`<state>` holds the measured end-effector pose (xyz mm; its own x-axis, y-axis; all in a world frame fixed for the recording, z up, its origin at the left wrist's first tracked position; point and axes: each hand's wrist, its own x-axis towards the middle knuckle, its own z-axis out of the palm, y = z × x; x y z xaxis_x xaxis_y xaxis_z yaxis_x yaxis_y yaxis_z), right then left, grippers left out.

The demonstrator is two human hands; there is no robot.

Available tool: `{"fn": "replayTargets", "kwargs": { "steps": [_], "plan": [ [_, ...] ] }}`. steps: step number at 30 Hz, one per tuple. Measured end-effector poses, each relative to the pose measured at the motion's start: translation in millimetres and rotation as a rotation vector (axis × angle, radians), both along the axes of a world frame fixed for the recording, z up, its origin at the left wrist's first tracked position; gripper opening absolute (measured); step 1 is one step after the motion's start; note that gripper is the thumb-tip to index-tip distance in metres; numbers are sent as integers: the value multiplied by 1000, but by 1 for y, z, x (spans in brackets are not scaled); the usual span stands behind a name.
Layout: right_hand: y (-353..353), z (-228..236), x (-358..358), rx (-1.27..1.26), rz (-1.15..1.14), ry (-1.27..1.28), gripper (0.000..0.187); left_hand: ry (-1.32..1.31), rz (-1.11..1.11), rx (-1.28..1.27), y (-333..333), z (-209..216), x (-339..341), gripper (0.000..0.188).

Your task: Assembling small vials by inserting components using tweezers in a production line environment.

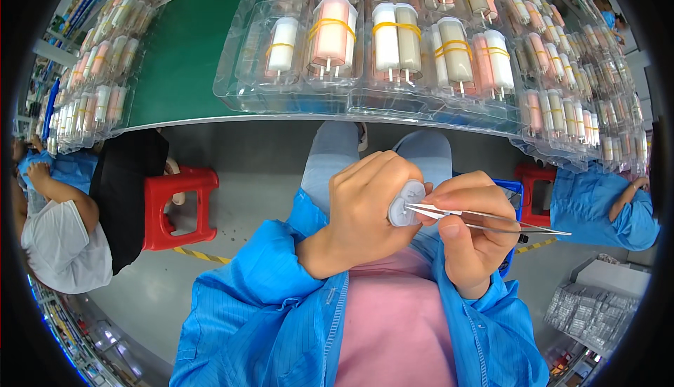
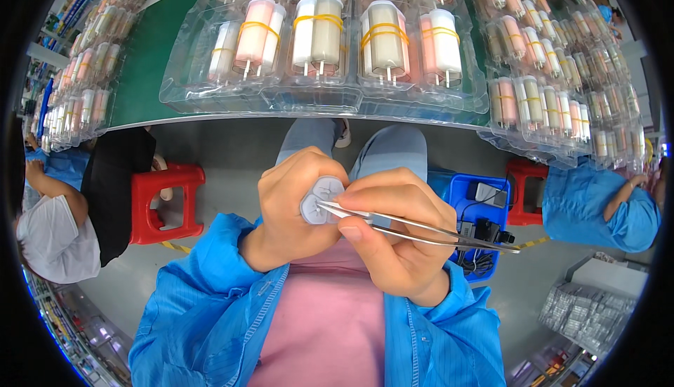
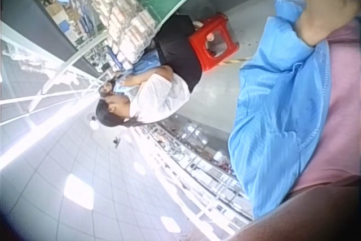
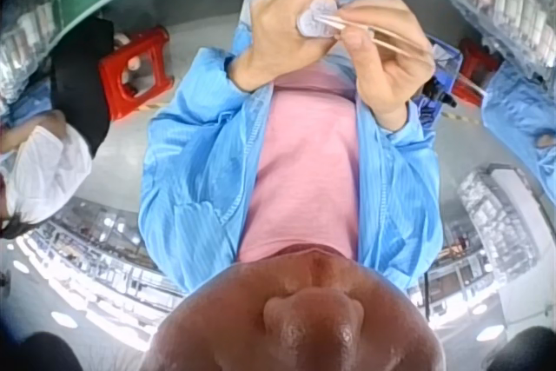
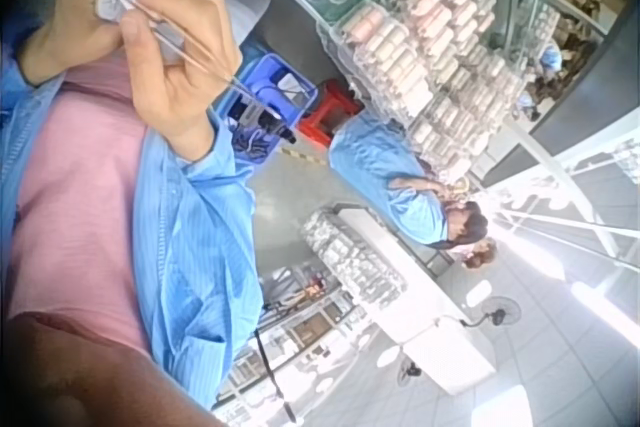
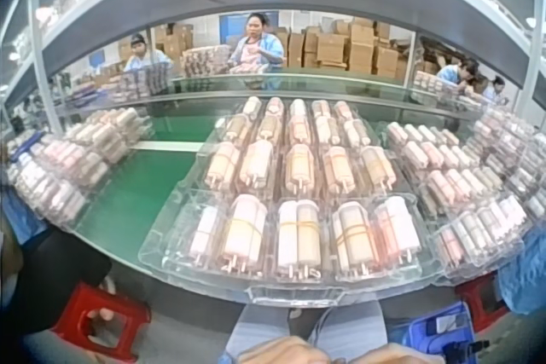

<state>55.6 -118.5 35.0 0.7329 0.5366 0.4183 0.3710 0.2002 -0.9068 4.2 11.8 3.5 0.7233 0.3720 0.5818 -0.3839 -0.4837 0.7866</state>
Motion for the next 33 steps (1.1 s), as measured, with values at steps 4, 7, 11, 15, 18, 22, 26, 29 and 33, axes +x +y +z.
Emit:
{"fn": "replayTargets", "kwargs": {
  "steps": [4, 7, 11, 15, 18, 22, 26, 29, 33],
  "plan": [
    [0, 0, 0, -3, -1, 5, 16, -1, 9, 13, 0, -1, 0, 26],
    [1, -1, -1, 6, -3, 17, 16, -1, 13, 18, 0, 0, 0, 25],
    [0, -4, 0, 15, 13, 13, 15, -2, 10, 20, 2, 1, 0, 25],
    [1, -8, 0, 73, 10, 46, 15, 13, 9, 27, 2, 2, 0, 25],
    [3, -7, 0, 66, 3, 30, 15, 25, 19, 33, 2, 1, 0, 26],
    [3, -7, -2, 39, -2, 51, 14, 52, 15, 40, 2, 1, -1, 26],
    [3, -10, -1, 46, 18, 50, 14, 65, 22, 48, 2, 0, -2, 26],
    [4, -12, -2, 80, 11, 65, 14, 65, 25, 50, 2, 0, -2, 26],
    [4, -10, -3, 74, 2, 110, 13, 63, 30, 55, 2, 0, -2, 27]
  ]
}}
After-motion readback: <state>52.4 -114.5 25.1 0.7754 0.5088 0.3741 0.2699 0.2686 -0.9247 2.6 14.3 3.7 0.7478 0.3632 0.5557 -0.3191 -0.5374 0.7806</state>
